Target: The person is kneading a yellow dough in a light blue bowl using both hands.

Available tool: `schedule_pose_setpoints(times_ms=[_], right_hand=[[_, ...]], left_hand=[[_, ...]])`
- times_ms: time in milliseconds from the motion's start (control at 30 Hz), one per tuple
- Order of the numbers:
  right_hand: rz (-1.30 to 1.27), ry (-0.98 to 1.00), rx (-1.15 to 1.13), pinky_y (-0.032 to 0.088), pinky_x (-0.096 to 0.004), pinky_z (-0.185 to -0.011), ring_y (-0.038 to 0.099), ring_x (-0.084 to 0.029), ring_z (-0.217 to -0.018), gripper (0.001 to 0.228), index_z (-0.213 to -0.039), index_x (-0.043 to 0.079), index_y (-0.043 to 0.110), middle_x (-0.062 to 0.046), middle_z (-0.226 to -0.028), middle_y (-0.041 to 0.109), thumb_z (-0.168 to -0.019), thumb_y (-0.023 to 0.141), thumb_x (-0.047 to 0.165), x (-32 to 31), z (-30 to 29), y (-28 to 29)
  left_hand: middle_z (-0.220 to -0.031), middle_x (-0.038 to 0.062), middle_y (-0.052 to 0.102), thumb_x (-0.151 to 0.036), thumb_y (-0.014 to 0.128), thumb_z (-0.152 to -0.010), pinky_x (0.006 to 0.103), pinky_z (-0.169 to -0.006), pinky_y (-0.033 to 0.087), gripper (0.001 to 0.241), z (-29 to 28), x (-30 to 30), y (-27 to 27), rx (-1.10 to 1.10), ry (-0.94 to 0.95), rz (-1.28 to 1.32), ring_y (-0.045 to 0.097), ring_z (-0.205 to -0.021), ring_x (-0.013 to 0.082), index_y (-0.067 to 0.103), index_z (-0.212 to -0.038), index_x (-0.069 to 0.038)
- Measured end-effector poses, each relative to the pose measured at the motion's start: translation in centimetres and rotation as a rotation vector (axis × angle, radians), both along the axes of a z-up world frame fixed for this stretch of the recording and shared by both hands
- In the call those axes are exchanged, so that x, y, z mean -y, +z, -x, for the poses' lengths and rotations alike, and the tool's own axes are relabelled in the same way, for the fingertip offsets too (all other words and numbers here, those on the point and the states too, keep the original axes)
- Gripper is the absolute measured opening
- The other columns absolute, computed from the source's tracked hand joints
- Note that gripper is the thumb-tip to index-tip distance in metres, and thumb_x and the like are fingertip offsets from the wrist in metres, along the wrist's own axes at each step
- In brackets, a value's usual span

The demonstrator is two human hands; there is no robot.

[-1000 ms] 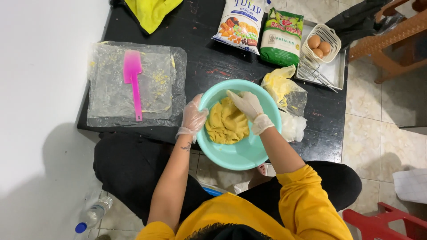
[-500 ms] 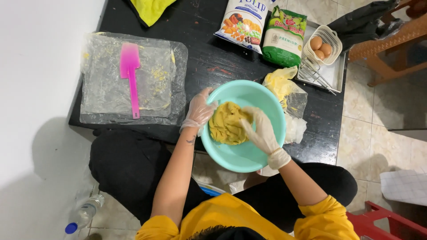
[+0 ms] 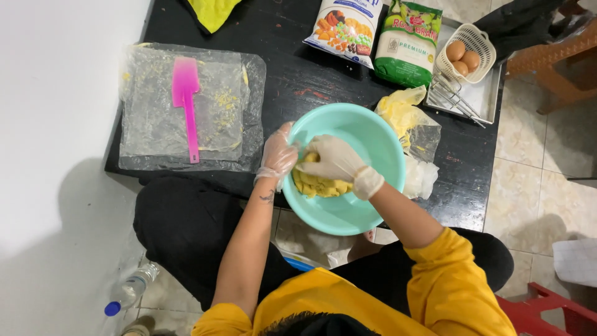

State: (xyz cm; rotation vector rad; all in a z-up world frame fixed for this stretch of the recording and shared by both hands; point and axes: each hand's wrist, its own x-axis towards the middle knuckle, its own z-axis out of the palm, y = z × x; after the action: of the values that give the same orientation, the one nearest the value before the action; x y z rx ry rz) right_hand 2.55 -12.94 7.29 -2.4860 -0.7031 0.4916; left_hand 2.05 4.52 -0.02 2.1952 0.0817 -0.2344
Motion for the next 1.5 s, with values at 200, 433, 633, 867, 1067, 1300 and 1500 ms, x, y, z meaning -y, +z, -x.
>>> schedule_pose_setpoints(times_ms=[200, 433, 633, 867, 1067, 1300, 1500], right_hand=[[0.218, 0.326, 0.818, 0.051, -0.047, -0.102, 0.059, -0.028, -0.107, 0.025, -0.097, 0.019, 0.069, -0.003, -0.100, 0.053, -0.080, 0.075, 0.037, 4.1, 9.4, 6.0], [-0.162, 0.203, 0.642, 0.023, -0.077, -0.113, 0.039, -0.050, -0.141, 0.126, -0.165, 0.031, -0.006, -0.023, -0.147, 0.044, -0.074, 0.079, 0.050, 8.0, 6.9, 2.0], [0.125, 0.225, 0.586, 0.045, -0.055, -0.105, 0.063, -0.033, -0.116, 0.077, -0.146, 0.034, 0.057, -0.009, -0.120, 0.065, -0.076, 0.069, 0.063, 6.2, 4.2, -0.2], [0.236, -0.046, 0.313, 0.059, -0.045, -0.080, 0.073, -0.028, -0.078, 0.051, -0.106, 0.031, 0.066, -0.001, -0.082, 0.069, -0.079, 0.059, 0.074, 4.0, -0.9, -1.7], [0.338, -0.082, 0.279, 0.059, -0.044, -0.077, 0.073, -0.025, -0.076, 0.053, -0.101, 0.030, 0.064, 0.001, -0.077, 0.064, -0.087, 0.045, 0.078, 4.0, -3.7, -5.2], [0.407, -0.679, 0.220, 0.059, -0.048, -0.080, 0.075, -0.031, -0.093, 0.055, -0.121, 0.029, 0.066, -0.009, -0.093, 0.074, -0.095, 0.045, 0.073, 3.1, -5.2, -5.4], [0.171, -0.753, 0.089, 0.057, -0.052, -0.091, 0.071, -0.039, -0.103, 0.064, -0.131, 0.026, 0.066, -0.016, -0.102, 0.073, -0.095, 0.048, 0.076, 3.3, -3.3, -4.5]], left_hand=[[-0.100, 0.023, 0.070, -0.013, 0.064, -0.088, 0.0537, -0.091, 0.054, 0.044, -2.5, -1.6, -1.2, 0.043, 0.036, 0.035, 0.069, -0.101, 0.0442, 0.056, -0.131, -0.015], [-0.098, 0.017, 0.063, -0.015, 0.059, -0.089, 0.0336, -0.105, 0.045, 0.043, -1.1, 1.0, 2.3, -0.145, 0.109, 0.580, 0.060, -0.099, 0.0253, 0.054, -0.131, -0.012], [-0.093, 0.025, 0.066, -0.005, 0.066, -0.085, 0.0542, -0.080, 0.054, 0.055, -1.3, 1.1, 0.2, 0.065, -0.005, 0.228, 0.066, -0.092, 0.0469, 0.052, -0.139, -0.006], [-0.085, 0.016, 0.065, -0.017, 0.063, -0.080, 0.0503, -0.079, 0.055, 0.052, -1.6, 1.0, 0.1, -0.027, -0.002, 0.142, 0.068, -0.086, 0.0400, 0.056, -0.132, -0.018], [-0.088, 0.017, 0.065, -0.019, 0.059, -0.079, 0.0517, -0.077, 0.055, 0.053, -2.4, 1.2, 0.8, -0.087, 0.007, 0.167, 0.068, -0.089, 0.0394, 0.055, -0.131, -0.020], [-0.099, 0.023, 0.068, -0.014, 0.055, -0.072, 0.0538, -0.077, 0.056, 0.064, 1.2, 3.9, 2.2, -0.075, 0.284, 0.294, 0.069, -0.094, 0.0429, 0.052, -0.135, -0.016], [-0.112, 0.029, 0.067, -0.009, 0.060, -0.075, 0.0531, -0.090, 0.054, 0.065, 2.1, 6.4, 0.4, 0.144, 0.513, 0.347, 0.065, -0.105, 0.0488, 0.055, -0.139, -0.007]])
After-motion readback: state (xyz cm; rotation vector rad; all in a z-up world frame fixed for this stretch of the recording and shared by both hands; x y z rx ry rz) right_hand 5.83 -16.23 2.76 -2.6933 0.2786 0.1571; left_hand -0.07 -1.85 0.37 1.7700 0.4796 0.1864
